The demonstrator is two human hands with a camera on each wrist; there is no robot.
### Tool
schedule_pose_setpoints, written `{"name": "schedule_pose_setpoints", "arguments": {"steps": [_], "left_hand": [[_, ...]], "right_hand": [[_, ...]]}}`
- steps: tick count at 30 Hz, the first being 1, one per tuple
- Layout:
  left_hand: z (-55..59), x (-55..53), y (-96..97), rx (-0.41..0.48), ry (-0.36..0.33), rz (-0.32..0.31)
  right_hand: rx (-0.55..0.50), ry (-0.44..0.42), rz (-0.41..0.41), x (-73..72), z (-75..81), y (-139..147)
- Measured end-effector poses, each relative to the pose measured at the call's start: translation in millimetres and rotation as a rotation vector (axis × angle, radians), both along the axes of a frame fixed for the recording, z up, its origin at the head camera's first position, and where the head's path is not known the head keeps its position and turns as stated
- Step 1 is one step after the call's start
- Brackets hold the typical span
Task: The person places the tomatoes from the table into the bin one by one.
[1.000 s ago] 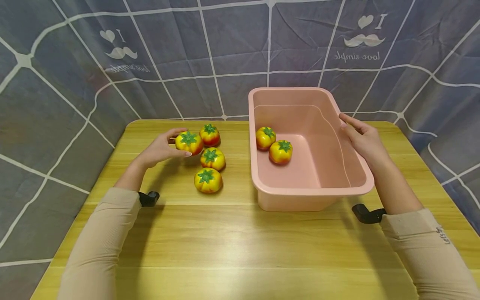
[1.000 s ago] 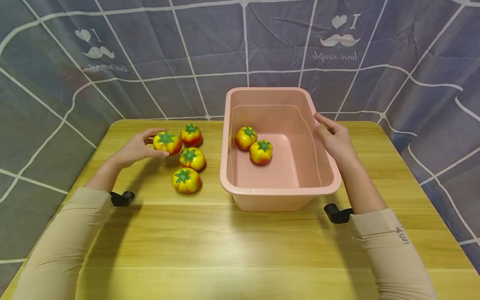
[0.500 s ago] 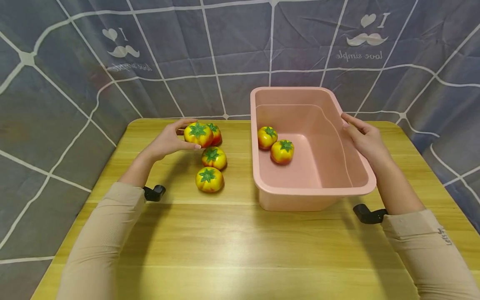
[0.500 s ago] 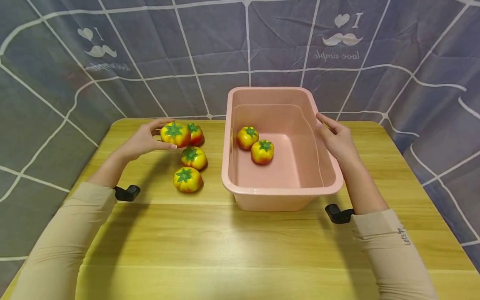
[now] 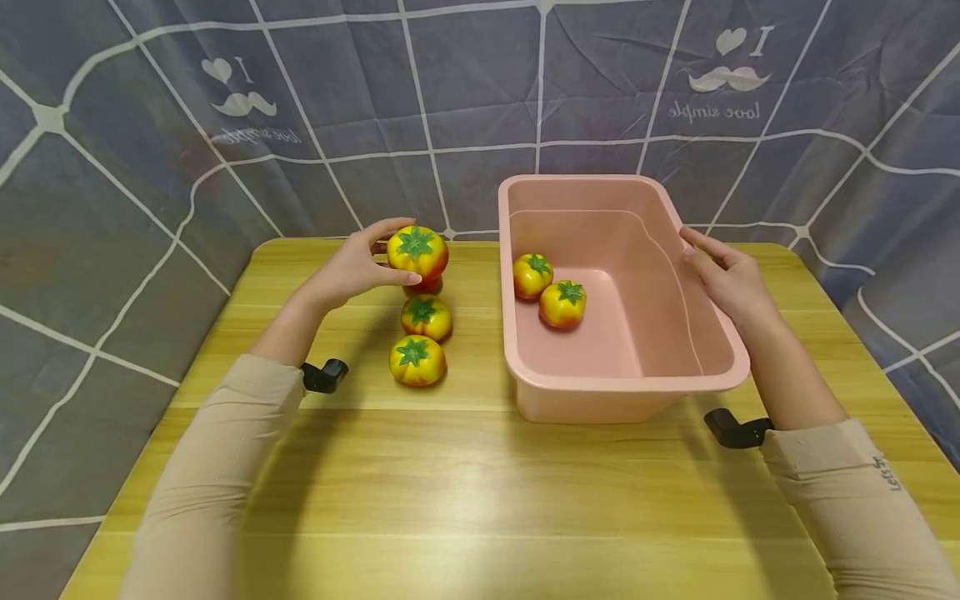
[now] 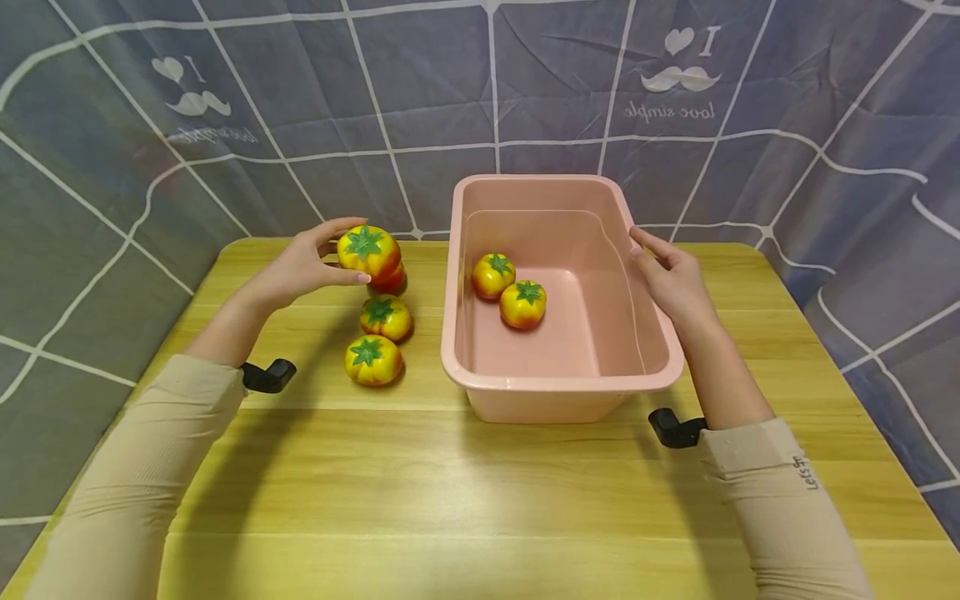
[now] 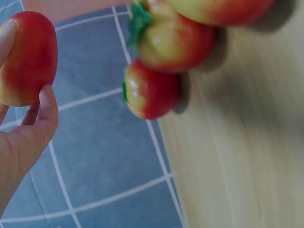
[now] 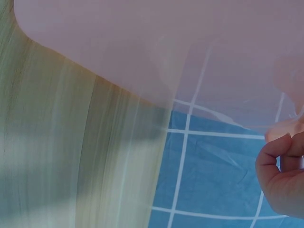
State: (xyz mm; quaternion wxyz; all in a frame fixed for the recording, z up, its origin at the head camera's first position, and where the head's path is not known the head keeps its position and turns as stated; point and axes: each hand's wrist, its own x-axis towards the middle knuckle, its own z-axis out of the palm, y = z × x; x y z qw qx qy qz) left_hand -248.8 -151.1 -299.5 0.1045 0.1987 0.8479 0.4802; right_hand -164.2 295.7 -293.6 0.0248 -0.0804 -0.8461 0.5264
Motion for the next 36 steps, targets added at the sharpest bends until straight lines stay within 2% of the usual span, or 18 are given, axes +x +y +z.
{"name": "schedule_pose_setpoints", "arguments": {"steps": [7, 14, 26, 36], "left_hand": [[11.8, 0.3, 18.0, 0.034, -0.02, -0.038], [22.9, 1.1, 33.3, 0.059, 0.011, -0.042], [29.0, 0.5, 55.0, 0.09, 0.028, -0.017], [33.8, 0.3, 72.5, 0.057, 0.078, -0.025]], "right_hand": [[0.017, 0.018, -0.01, -1.5, -2.6, 0], [-0.004, 0.028, -0.002, -0.6, -2.4, -1], [-0.007, 0.018, -0.003, 0.9, -2.1, -1], [0.014, 0.029, -0.009, 0.3, -3.4, 0]]}}
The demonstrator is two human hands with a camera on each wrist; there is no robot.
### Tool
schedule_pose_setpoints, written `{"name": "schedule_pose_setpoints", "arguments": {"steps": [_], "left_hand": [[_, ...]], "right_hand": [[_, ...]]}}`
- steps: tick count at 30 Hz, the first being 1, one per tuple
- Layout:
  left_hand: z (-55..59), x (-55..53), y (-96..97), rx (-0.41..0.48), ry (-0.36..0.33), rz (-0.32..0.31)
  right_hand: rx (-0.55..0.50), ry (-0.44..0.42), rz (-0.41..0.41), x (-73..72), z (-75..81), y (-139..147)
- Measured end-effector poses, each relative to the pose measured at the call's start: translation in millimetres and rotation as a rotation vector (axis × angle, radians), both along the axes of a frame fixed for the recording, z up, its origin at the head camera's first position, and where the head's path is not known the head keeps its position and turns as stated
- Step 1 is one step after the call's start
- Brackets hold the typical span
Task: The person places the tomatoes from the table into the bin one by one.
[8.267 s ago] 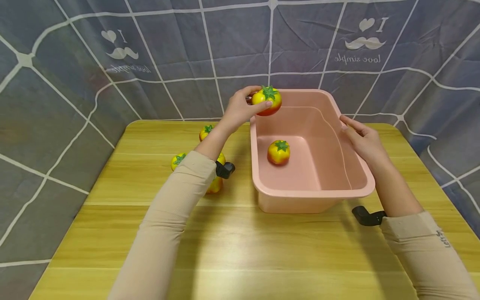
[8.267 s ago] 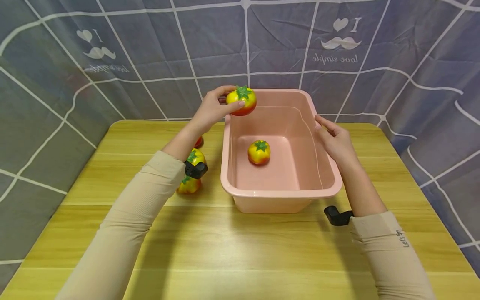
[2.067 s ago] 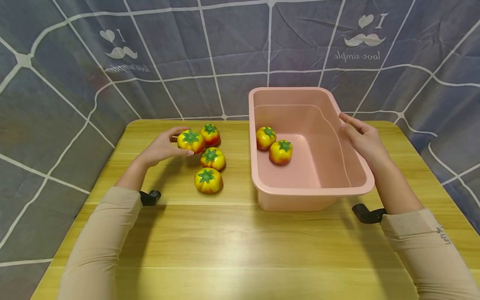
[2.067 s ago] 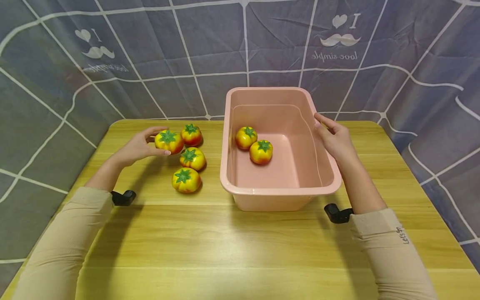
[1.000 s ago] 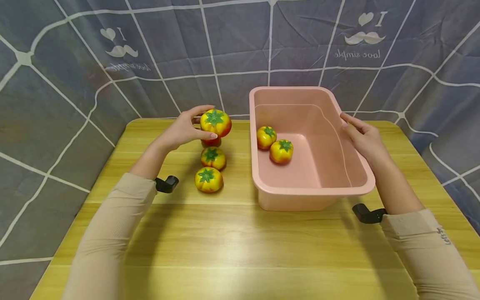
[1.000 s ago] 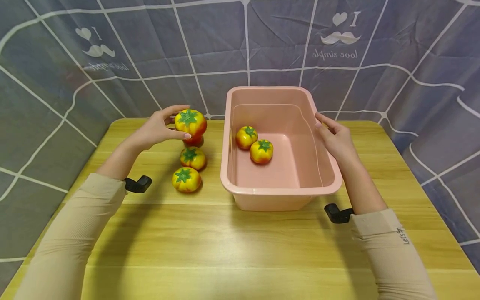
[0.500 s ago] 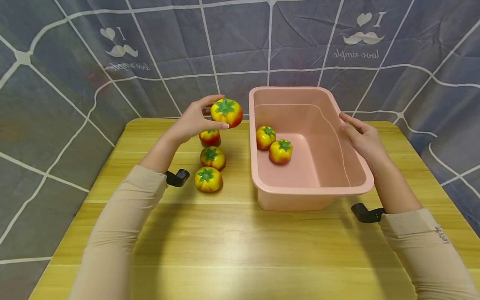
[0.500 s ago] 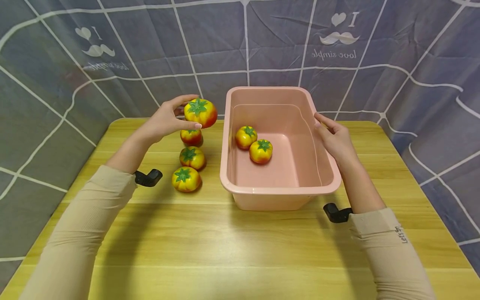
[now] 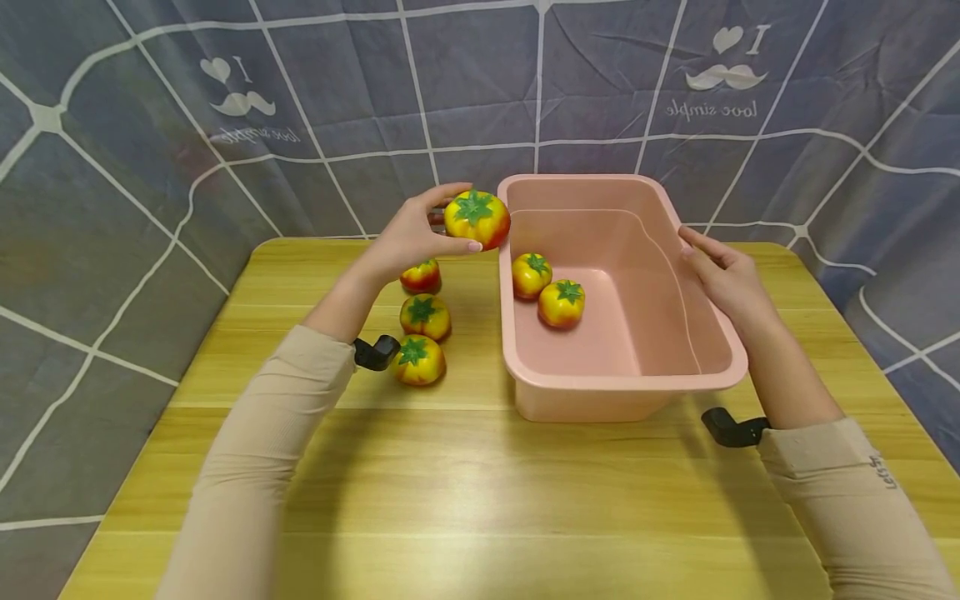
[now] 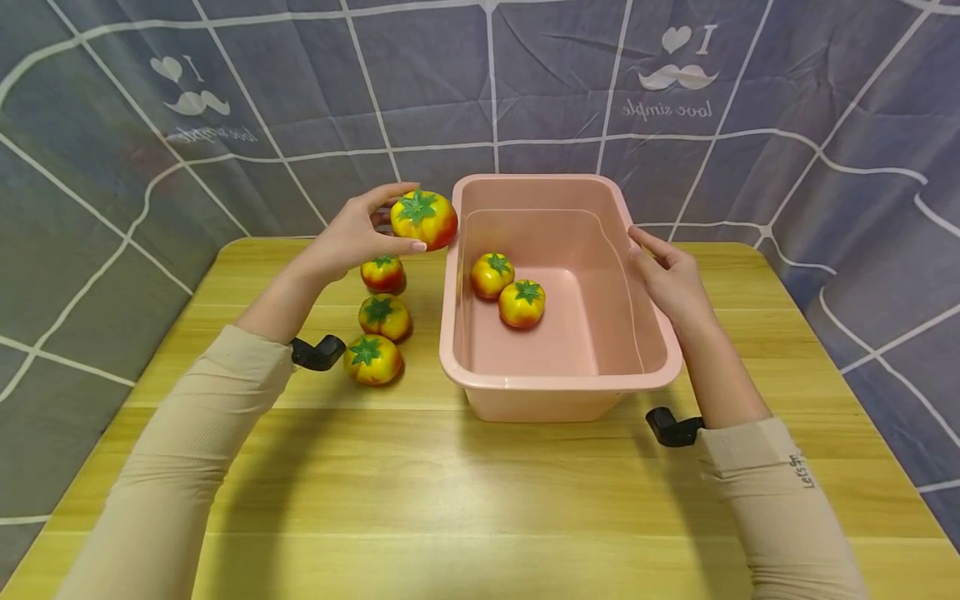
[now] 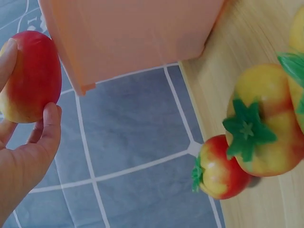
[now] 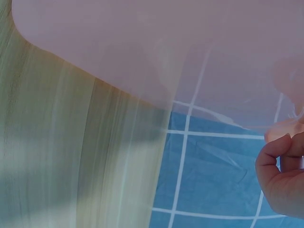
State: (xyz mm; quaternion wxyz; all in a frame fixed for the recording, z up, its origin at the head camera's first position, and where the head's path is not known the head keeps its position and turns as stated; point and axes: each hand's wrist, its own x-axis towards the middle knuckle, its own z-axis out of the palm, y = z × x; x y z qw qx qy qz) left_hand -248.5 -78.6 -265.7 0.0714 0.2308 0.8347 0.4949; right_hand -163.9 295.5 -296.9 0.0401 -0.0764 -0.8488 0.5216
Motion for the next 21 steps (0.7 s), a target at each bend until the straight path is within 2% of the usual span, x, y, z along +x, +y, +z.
{"name": "schedule_pose_setpoints", "arguments": {"steps": [4, 12, 21], "left_hand": [[3.5, -0.9, 6.1, -0.011, 0.003, 0.004], [13.5, -6.4, 20.3, 0.003, 0.023, -0.038], [26.4, -11.4, 45.6, -0.032, 0.039, -0.07]], "right_hand": [[0.008, 0.002, 0.002, -0.1, 0.2, 0], [0.018, -0.012, 0.008, -1.1, 0.8, -1], [0.023, -0.027, 0.011, -1.3, 0.6, 0]]}}
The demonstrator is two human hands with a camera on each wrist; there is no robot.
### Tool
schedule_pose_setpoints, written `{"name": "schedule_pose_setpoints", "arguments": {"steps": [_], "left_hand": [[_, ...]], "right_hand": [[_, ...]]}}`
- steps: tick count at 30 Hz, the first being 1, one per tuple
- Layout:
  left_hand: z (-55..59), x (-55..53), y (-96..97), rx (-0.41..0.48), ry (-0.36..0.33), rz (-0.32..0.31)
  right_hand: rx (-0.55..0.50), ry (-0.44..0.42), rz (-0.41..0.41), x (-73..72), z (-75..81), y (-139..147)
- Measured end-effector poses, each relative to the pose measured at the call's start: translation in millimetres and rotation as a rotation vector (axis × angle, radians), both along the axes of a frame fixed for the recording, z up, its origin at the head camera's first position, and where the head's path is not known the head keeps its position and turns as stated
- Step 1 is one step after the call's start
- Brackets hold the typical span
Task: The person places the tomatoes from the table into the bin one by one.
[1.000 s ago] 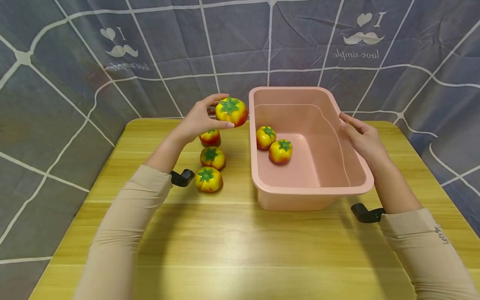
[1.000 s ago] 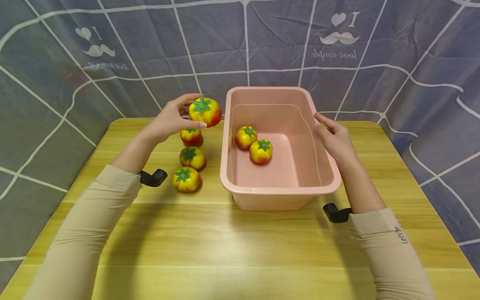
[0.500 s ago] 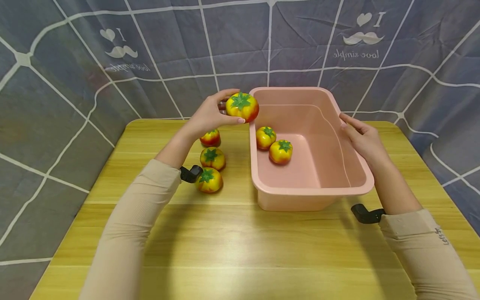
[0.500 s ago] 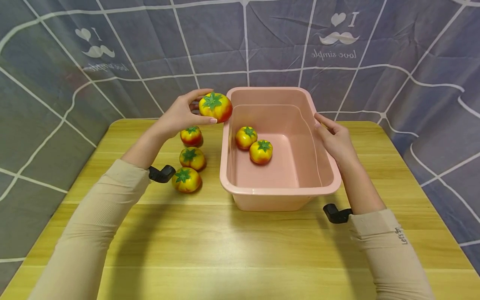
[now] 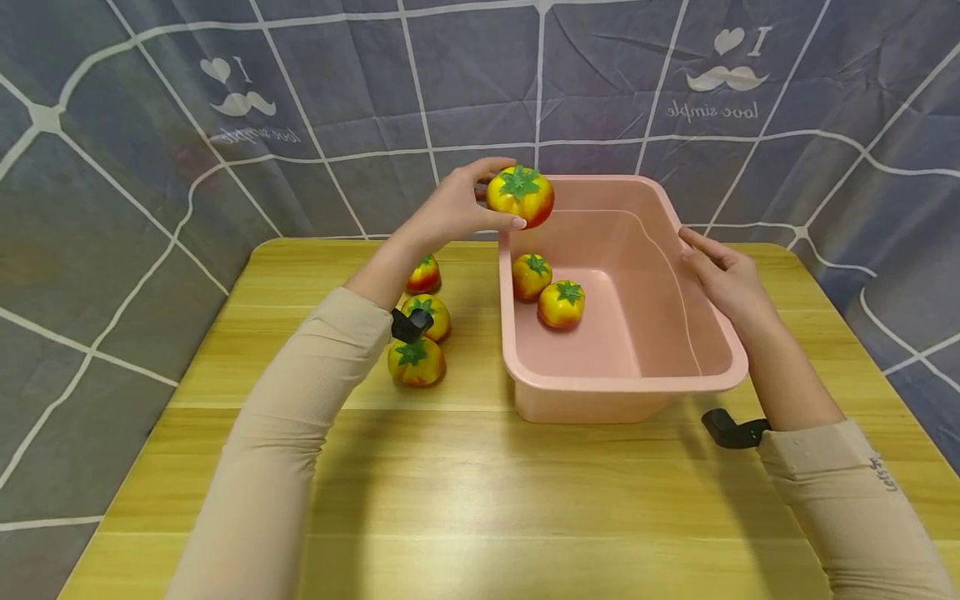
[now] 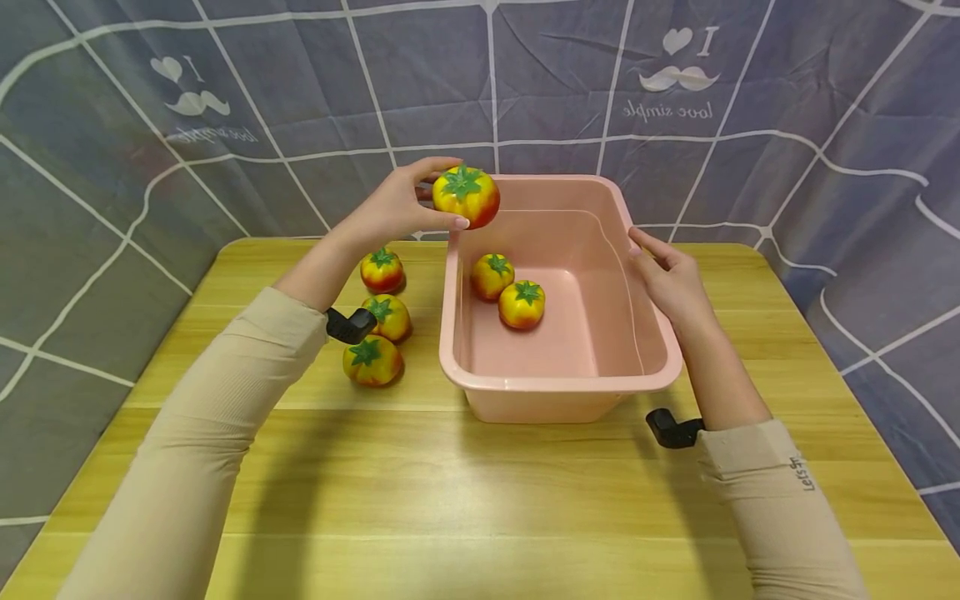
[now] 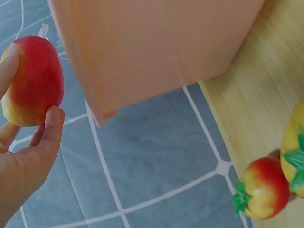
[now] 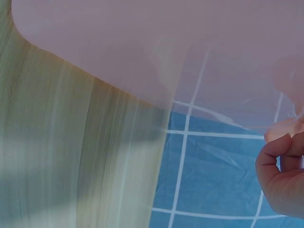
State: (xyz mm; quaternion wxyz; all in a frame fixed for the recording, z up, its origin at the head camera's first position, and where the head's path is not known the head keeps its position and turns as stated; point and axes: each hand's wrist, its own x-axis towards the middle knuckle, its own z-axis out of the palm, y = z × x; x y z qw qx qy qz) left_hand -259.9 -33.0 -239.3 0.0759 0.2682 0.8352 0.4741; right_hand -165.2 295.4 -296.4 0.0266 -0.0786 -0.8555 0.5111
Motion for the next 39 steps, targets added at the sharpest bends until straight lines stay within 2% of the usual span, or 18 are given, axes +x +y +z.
{"name": "schedule_pose_setpoints", "arguments": {"steps": [10, 17, 23, 30, 34, 39], "left_hand": [[15.6, -4.0, 22.6, -0.034, -0.012, 0.006], [17.9, -5.2, 35.1, -0.034, -0.002, -0.001], [20.9, -6.4, 48.7, -0.012, 0.003, -0.015], [24.9, -6.8, 63.8, 0.013, -0.009, -0.004], [26.5, -6.1, 70.7, 0.007, -0.02, -0.015], [29.2, -6.7, 76.9, -0.013, 0.0, -0.008]], "right_hand": [[-0.027, 0.023, 0.008, 1.0, -2.7, -1], [-0.056, 0.054, 0.012, 2.4, -3.6, -2], [-0.052, 0.045, 0.007, 1.7, -3.5, -1], [-0.043, 0.028, 0.013, 0.2, -1.9, -2], [-0.038, 0.038, 0.01, -0.4, -1.4, -1], [-0.045, 0.045, 0.002, -0.1, -0.2, 0]]}}
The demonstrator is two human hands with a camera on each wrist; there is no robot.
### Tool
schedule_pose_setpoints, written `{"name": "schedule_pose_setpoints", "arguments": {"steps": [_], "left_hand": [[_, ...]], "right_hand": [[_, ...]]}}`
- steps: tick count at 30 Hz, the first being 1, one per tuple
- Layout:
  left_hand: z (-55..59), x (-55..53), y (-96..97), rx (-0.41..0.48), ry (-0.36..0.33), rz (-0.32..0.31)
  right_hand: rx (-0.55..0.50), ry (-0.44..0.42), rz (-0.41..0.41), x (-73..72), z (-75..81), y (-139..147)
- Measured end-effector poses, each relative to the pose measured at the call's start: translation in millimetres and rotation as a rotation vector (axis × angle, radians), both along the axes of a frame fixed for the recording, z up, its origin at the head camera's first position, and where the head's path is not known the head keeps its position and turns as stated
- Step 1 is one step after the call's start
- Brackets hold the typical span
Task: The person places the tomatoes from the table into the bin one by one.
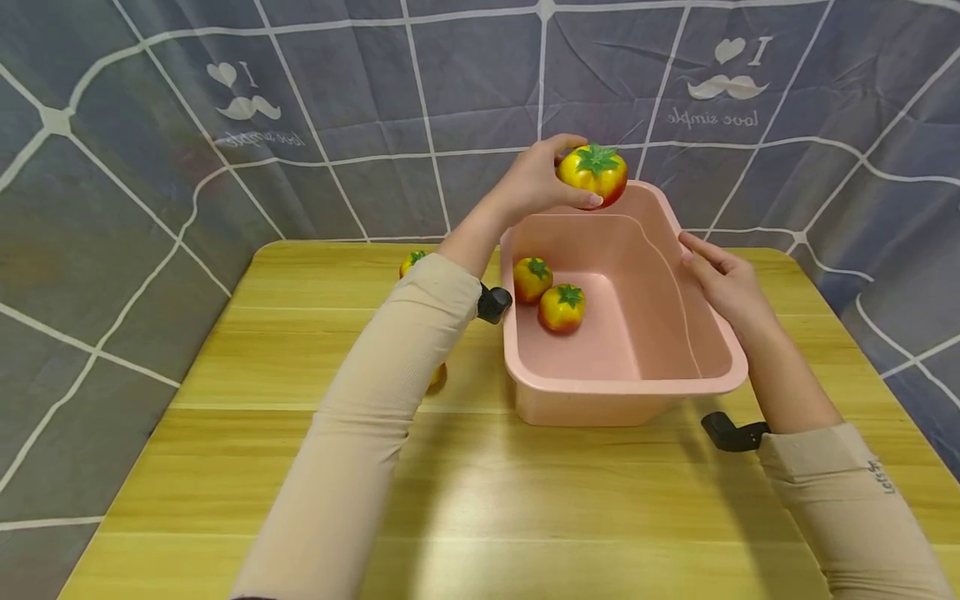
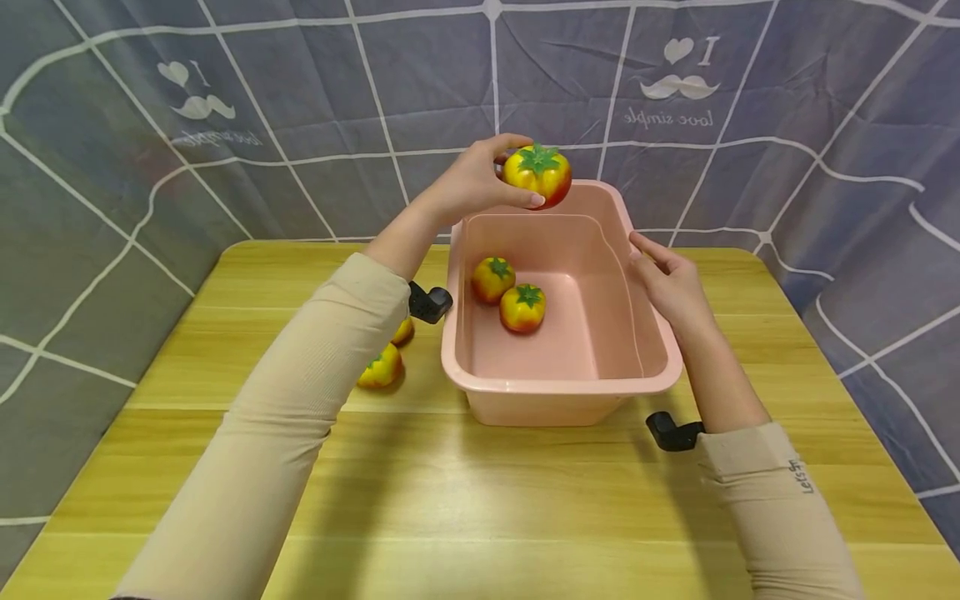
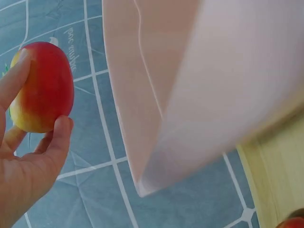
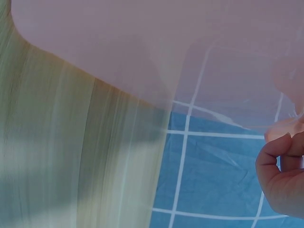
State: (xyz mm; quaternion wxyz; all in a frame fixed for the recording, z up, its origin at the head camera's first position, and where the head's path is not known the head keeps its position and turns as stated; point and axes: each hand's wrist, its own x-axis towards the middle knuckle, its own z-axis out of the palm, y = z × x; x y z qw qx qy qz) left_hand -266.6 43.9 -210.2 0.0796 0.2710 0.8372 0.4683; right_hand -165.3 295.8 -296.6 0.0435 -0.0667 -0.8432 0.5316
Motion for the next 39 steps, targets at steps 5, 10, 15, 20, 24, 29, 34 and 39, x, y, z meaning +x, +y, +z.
{"name": "schedule_pose_setpoints", "arguments": {"steps": [5, 10, 15, 20, 24, 29, 34, 39], "left_hand": [[-1.7, -1.2, 4.2, 0.022, -0.018, 0.025], [-5.4, -3.0, 8.3, 0.032, -0.04, 0.049], [-10.8, -3.3, 14.0, 0.014, -0.062, 0.088], [-16.8, -2.1, 22.1, -0.014, -0.078, 0.093], [-23.3, -1.9, 28.2, 0.004, -0.097, 0.096], [-35.9, -2.4, 31.4, -0.071, -0.085, 0.11], [-43.9, -4.0, 34.4, -0.147, -0.035, 0.096], [-44.3, -5.8, 36.1, -0.161, -0.009, 0.103]], "right_hand": [[0.008, -0.011, 0.001, -1.1, 0.6, 0], [0.011, -0.006, 0.001, -1.1, 1.3, 1], [0.03, -0.02, 0.001, -2.5, 0.9, 1], [0.004, -0.023, 0.003, -4.1, 0.4, 1], [-0.023, -0.012, 0.005, -4.6, 0.6, 3], [-0.032, -0.012, -0.001, -5.4, -1.0, 2], [-0.022, -0.023, 0.0, -5.9, -1.6, 2], [0.016, -0.004, -0.008, -5.1, -0.6, 2]]}}
